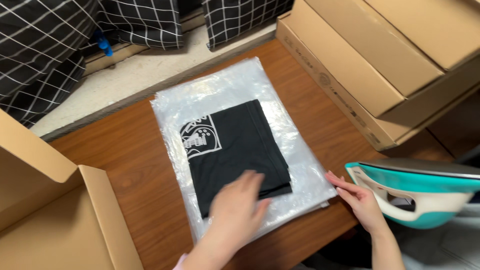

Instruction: The person hangs a beige garment on a metal hanger and places it on a clothing rack. They then open a cardboard box, remove a black garment from a plastic bag, and hang it on a green hanger on the rack. Finally, they remove a gray garment from the rack.

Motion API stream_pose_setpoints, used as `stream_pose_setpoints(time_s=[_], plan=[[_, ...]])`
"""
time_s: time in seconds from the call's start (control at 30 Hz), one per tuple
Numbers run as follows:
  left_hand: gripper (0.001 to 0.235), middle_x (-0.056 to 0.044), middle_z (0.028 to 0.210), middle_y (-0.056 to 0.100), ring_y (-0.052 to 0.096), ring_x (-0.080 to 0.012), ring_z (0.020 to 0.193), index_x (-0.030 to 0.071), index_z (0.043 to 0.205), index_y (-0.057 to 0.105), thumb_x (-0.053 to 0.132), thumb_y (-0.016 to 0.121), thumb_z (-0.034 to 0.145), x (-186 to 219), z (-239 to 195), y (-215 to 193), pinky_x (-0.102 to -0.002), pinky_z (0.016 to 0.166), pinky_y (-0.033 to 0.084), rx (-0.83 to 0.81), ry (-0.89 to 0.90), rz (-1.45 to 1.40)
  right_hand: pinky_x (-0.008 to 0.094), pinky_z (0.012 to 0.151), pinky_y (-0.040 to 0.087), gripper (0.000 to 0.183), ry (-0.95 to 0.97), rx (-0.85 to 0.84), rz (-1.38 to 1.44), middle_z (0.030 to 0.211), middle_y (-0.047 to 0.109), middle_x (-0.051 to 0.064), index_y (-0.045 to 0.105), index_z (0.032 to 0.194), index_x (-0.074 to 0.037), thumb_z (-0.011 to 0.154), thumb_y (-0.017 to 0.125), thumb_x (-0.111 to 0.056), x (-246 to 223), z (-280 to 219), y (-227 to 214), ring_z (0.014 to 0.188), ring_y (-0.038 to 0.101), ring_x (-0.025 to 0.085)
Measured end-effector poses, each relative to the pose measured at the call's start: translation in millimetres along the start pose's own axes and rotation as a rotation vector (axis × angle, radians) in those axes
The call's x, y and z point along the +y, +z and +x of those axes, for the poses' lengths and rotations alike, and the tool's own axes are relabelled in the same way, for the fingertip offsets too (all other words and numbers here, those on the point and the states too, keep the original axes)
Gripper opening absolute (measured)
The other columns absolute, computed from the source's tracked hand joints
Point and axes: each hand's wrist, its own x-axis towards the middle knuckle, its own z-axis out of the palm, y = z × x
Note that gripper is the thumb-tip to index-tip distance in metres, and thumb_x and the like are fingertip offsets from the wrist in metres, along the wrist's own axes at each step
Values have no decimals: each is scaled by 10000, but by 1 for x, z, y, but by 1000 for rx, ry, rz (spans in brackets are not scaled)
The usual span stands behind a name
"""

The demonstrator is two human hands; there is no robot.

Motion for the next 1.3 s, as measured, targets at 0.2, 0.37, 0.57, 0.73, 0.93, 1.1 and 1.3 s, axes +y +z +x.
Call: stream_pose_setpoints(time_s=[0.2, 0.37, 0.57, 0.73, 0.93, 1.1, 1.3], plan=[[306, -26, 1034, 716, 758, -305, 994, 177, 1077, 726, 412, 768, 886, 55, 62, 146, -439, 753, 614, -140, 169, -35, 418, 1331, 294, 335, -210, 38, 139, 1288, 790, 224, 803, 1177, 55, 849, 775, 115, 9, -3, 3, 1383, 623, 274], [332, -45, 931, 697, 766, -313, 888, 137, 1008, 711, 393, 839, 839, 64, 79, 190, -431, 682, 621, -11, 234, 121, 423, 1321, 330, 226, -276, 104, 94, 1202, 814, 214, 836, 1083, 40, 866, 801, 89, 43, 9, 0, 1301, 677, 254], [167, -39, 870, 701, 762, -273, 858, 110, 948, 751, 255, 821, 904, 60, 73, 185, -376, 692, 613, 66, 321, 131, 444, 1299, 372, 136, -379, 203, 10, 1097, 842, 161, 854, 985, 0, 883, 804, 75, 50, 7, 15, 1206, 735, 240], [136, -15, 808, 675, 743, -243, 800, 117, 863, 734, 217, 821, 894, 41, 51, 180, -353, 645, 599, 83, 272, 119, 452, 1300, 364, 98, -431, 218, -9, 1087, 844, 146, 853, 952, -11, 876, 829, 47, 54, 7, 20, 1198, 749, 245], [158, 0, 809, 663, 719, -236, 847, 136, 804, 707, 225, 835, 828, -10, -16, 136, -360, 650, 588, 54, 139, 58, 460, 1295, 376, 89, -462, 236, -33, 1071, 835, 139, 845, 945, -19, 894, 813, 46, 62, 9, 19, 1197, 737, 249], [193, -5, 830, 661, 648, -268, 810, 152, 801, 646, 237, 751, 938, -68, -90, 77, -429, 631, 496, 40, 36, 1, 413, 1350, 397, 134, -400, 212, -33, 1199, 794, 156, 812, 1055, -29, 970, 720, 18, 59, 8, 18, 1181, 759, 233], [260, 80, 796, 665, 631, -199, 749, 208, 753, 677, 359, 743, 954, -93, -153, -3, -381, 595, 514, 105, -119, 211, 430, 1382, 364, 124, -379, 201, -6, 1199, 785, 165, 793, 1046, -18, 975, 706, 34, 56, 12, 19, 1172, 756, 241]])
